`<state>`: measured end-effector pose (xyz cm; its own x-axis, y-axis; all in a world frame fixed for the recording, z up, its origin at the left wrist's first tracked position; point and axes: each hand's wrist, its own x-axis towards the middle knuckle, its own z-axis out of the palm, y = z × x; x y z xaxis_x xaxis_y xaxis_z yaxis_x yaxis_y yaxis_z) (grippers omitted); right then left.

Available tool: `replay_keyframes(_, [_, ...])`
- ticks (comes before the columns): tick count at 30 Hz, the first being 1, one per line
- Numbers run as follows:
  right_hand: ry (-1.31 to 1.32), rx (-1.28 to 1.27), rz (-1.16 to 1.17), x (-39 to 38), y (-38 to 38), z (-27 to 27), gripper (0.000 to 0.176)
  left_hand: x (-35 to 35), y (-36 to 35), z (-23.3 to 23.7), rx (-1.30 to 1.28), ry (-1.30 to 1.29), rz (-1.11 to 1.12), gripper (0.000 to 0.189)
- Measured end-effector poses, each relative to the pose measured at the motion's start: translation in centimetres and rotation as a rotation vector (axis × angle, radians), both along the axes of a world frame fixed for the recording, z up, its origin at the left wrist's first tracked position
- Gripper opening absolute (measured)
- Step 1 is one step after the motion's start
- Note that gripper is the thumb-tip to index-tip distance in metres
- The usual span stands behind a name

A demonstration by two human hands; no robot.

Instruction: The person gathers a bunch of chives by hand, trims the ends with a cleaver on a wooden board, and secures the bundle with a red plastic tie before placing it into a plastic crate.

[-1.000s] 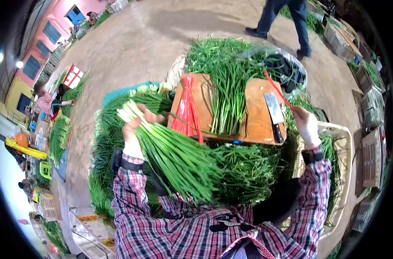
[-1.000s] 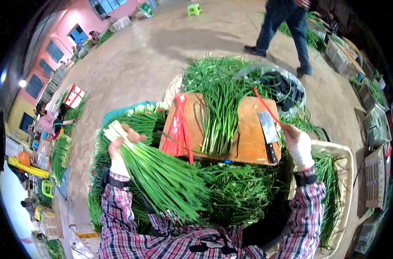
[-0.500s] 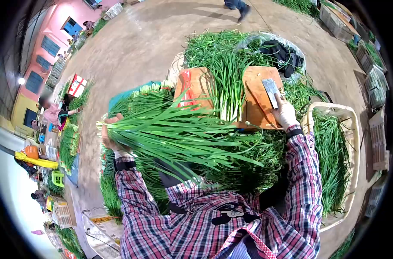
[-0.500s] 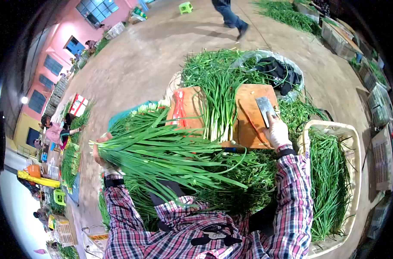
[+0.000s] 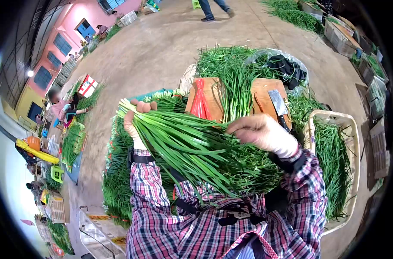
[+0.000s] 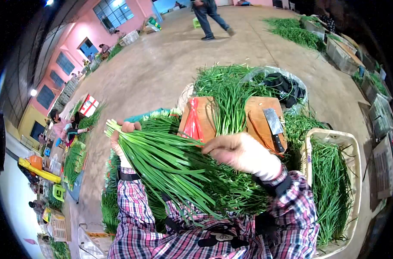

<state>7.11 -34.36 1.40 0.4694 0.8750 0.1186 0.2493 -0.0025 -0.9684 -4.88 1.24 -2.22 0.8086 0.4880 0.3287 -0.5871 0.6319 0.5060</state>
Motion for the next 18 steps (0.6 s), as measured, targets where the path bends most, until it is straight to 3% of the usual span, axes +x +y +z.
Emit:
replay_keyframes(1, [0.078,-0.053,0.049,-1.1,0.9,0.0,0.024,0.0,-0.6,0.3,-0.02,-0.002,-0.016,0.027])
replay_keyframes(4, [-0.423,0.004,-0.106,-2.5,4.0,-2.4,0.021,-0.2,-2.3,1.1,-0.02,-0.035,-0.108,0.028])
replay_keyframes(7, [-0.596,-0.029,-0.198,-3.4,5.8,-3.4,0.022,-0.4,-3.2,1.5,0.0,-0.041,-0.15,0.029])
replay_keyframes(13, [-0.355,-0.001,-0.246,-5.1,7.9,-2.9,0.025,-0.2,-4.6,1.9,0.007,-0.095,-0.247,0.032])
replay_keyframes(17, [-0.306,0.028,-0.228,-5.5,8.2,-1.4,0.025,-0.7,-5.1,1.9,0.12,-0.079,-0.264,0.032])
replay_keyframes(18, [-0.392,0.074,-0.249,-5.2,8.6,-2.3,0.023,0.0,-4.6,1.4,0.127,-0.186,-0.378,0.034])
